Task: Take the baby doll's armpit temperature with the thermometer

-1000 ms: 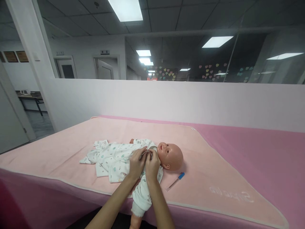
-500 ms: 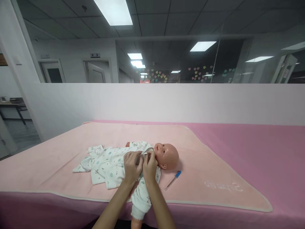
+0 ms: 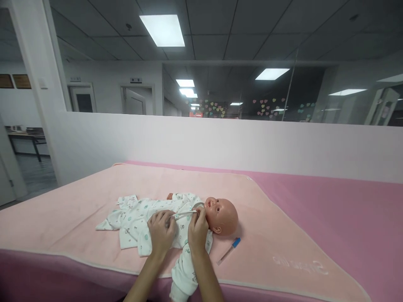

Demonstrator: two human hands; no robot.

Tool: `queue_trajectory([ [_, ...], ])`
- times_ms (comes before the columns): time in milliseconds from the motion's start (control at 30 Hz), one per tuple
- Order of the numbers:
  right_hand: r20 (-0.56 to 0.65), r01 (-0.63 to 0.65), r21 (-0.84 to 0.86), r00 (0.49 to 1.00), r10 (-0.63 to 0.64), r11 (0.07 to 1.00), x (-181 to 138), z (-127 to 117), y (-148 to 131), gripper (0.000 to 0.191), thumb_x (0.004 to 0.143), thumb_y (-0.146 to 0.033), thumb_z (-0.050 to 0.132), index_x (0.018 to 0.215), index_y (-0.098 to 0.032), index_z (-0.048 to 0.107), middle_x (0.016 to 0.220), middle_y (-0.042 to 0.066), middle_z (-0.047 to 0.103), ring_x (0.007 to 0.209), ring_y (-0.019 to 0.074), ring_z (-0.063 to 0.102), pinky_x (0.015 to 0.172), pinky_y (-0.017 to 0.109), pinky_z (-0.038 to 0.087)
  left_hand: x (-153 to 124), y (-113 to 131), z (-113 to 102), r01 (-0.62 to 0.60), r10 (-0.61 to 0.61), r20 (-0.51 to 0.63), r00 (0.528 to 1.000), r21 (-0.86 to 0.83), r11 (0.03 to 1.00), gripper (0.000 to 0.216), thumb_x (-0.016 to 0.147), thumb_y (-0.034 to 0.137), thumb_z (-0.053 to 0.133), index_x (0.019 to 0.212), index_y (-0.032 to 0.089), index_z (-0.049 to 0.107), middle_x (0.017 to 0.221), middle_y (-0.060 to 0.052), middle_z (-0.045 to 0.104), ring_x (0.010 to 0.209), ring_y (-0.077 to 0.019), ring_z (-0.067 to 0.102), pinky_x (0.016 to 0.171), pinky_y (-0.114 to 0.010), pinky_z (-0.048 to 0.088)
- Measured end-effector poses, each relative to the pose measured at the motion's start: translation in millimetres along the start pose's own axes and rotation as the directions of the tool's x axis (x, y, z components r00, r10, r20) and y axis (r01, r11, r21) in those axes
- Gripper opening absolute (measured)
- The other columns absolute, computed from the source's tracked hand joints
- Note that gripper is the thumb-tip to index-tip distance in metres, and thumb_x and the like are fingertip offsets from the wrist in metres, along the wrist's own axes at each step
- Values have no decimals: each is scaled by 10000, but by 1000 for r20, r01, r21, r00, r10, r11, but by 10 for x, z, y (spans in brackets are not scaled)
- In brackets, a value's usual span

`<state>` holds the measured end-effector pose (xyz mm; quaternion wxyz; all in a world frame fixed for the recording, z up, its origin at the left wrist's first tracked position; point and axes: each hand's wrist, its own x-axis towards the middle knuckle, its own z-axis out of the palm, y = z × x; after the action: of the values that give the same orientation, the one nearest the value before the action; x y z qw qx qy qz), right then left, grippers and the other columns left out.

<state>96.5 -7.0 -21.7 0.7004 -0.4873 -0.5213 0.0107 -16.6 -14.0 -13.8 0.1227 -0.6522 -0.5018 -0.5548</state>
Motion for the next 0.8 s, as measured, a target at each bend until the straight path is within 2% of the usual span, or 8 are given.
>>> queue_trajectory([
  [67,-21,122,-75,992,-124,990,-21,1,-29,195,851,-193,340,950,-162,505,959,128,600,922,217,570,763,356,466,-14,-3,-37,-13,13,54,998,-14,1000,145,768,188,495,818,235,622,837,-29,642,855,-230,511,797,-394,325],
  [100,11,208,-104,978,-208,972,-32,0,-51,217,840,-172,347,976,-155,515,1020,141,585,985,226,544,807,380,455,-16,4,-49,-18,20,84,996,-22,1000,146,770,191,496,826,239,622,845,-23,642,859,-225,514,797,-388,326],
  [167,153,385,-119,918,-366,915,-47,-1,-96,254,815,-128,357,990,-159,539,1078,134,571,1044,229,510,869,409,429,-13,23,-64,-22,27,131,991,-39,999,148,773,196,495,837,242,621,860,-15,642,861,-215,520,797,-380,329],
  [233,285,488,-92,848,-446,868,-51,-3,-129,279,796,-92,360,973,-172,560,1041,107,593,1012,212,523,903,417,411,-5,41,-68,-15,22,149,989,-51,999,151,775,194,491,838,241,620,866,-10,642,857,-208,524,798,-376,329],
  [300,326,501,-87,831,-451,861,-43,-5,-139,283,784,-72,365,952,-175,569,967,86,615,947,196,545,921,422,394,1,51,-67,-8,17,153,988,-60,998,148,778,195,491,831,241,621,866,-9,642,859,-207,523,799,-377,327],
  [500,293,424,-130,880,-374,896,-7,-20,-112,222,789,-101,413,877,-187,598,832,55,617,839,189,546,849,394,411,2,53,-60,-11,20,137,990,-67,998,132,802,234,497,827,237,626,866,-12,647,863,-205,520,788,-371,322],
  [633,303,411,-123,882,-360,903,1,-27,-107,196,834,-135,412,816,-191,598,781,46,610,799,180,542,763,341,423,6,58,-62,-6,18,163,987,-70,998,126,810,238,493,843,238,615,869,-9,648,862,-204,519,786,-367,316],
  [800,307,412,-112,880,-362,905,9,-26,-119,201,867,-166,388,795,-195,574,755,36,603,773,171,540,735,319,412,8,62,-64,-14,26,154,988,-77,997,135,818,247,486,857,235,615,872,-14,656,852,-206,520,768,-364,316],
])
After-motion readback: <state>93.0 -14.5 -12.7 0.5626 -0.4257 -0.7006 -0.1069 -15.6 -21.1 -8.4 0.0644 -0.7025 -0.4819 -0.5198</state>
